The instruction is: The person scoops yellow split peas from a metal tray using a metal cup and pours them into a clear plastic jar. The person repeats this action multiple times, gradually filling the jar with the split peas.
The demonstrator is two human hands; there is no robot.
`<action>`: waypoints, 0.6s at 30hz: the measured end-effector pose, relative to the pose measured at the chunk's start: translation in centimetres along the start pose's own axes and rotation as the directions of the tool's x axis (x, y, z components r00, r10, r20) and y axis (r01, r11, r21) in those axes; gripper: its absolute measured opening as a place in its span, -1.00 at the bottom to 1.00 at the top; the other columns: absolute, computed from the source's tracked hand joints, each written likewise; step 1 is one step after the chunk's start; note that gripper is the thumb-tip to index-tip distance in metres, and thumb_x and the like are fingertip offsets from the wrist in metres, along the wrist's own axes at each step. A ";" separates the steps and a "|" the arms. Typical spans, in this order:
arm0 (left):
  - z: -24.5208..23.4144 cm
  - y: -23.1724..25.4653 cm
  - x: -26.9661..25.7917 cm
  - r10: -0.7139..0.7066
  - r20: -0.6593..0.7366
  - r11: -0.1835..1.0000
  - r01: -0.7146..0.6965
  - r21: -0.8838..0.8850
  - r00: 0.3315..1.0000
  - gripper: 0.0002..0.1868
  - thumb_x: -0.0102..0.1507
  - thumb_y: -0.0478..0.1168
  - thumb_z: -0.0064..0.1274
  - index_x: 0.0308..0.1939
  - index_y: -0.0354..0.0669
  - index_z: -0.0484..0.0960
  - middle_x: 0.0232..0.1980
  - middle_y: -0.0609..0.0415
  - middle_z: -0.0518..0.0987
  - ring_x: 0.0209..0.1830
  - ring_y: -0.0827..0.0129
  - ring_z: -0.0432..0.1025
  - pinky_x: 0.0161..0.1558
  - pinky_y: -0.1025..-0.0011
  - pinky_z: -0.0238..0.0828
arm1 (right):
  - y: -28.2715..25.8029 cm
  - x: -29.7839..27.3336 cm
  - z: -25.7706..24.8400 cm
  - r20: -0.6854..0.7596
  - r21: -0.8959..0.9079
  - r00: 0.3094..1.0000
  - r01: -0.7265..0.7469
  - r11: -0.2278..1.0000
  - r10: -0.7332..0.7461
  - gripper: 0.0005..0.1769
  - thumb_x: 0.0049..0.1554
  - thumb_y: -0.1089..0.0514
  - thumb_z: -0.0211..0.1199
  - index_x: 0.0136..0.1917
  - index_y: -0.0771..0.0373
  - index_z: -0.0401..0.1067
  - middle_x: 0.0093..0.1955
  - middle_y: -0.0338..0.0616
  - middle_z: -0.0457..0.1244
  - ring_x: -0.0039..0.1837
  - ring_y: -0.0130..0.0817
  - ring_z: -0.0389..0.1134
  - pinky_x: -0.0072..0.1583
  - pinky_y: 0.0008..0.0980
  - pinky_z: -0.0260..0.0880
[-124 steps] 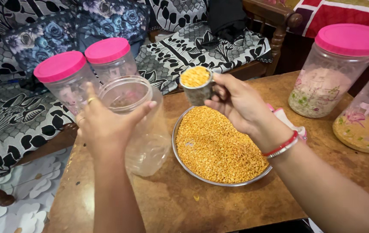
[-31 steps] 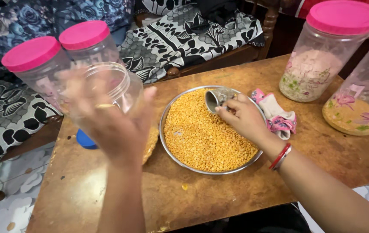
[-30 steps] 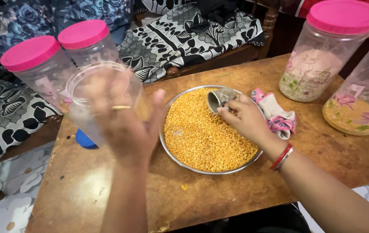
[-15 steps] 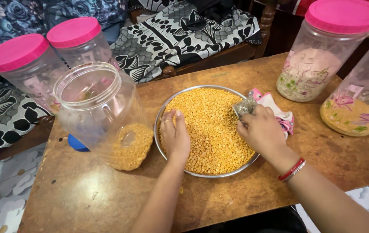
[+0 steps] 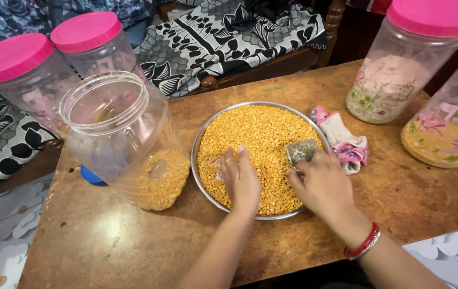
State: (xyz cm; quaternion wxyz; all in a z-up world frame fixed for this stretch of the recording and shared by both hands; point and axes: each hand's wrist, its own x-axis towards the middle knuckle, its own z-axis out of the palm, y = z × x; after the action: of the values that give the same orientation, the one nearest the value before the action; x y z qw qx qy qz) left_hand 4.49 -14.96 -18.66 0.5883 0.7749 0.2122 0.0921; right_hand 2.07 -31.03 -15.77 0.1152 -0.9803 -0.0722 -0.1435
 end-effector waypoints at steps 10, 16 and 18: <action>2.2 0.5 0.0 -0.158 -0.054 0.753 0.085 -0.652 0.986 -0.41 0.37 0.07 -0.25 0.36 -0.22 0.42 0.39 -0.05 0.46 0.39 0.16 0.34 0.38 0.21 0.20 | -1.4 -0.8 1.9 0.058 0.275 0.998 0.012 0.961 -0.029 -0.63 0.11 -0.13 0.23 -0.17 0.18 0.63 -0.24 0.10 0.27 -0.03 0.03 0.33 0.04 -0.05 0.35; 1.8 1.6 0.0 -0.250 0.001 0.639 0.166 -0.751 0.968 -0.46 0.36 0.06 -0.26 0.28 -0.14 0.52 0.40 0.11 0.45 0.47 0.35 0.23 0.43 0.24 0.03 | -1.6 0.4 2.6 0.067 0.419 0.997 0.014 0.908 -0.046 -0.65 0.09 -0.11 0.27 -0.17 0.18 0.65 -0.30 0.08 0.26 -0.12 0.00 0.32 -0.02 -0.08 0.31; 1.9 1.7 0.3 -0.267 0.005 0.610 0.173 -0.774 0.964 -0.49 0.36 0.04 -0.24 0.19 -0.17 0.59 0.37 0.09 0.48 0.45 0.32 0.25 0.43 0.22 0.04 | -1.7 0.7 2.8 0.082 0.462 0.996 -0.001 0.887 -0.042 -0.66 0.08 -0.12 0.28 -0.17 0.17 0.65 -0.28 0.06 0.26 -0.12 -0.01 0.33 -0.03 -0.10 0.31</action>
State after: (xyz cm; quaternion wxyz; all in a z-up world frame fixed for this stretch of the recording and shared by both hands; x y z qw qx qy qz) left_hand 5.84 -16.86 -17.60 0.8552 0.4130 0.2787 0.1430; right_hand 3.20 -28.59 -17.82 0.3398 -0.9294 -0.1198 -0.0793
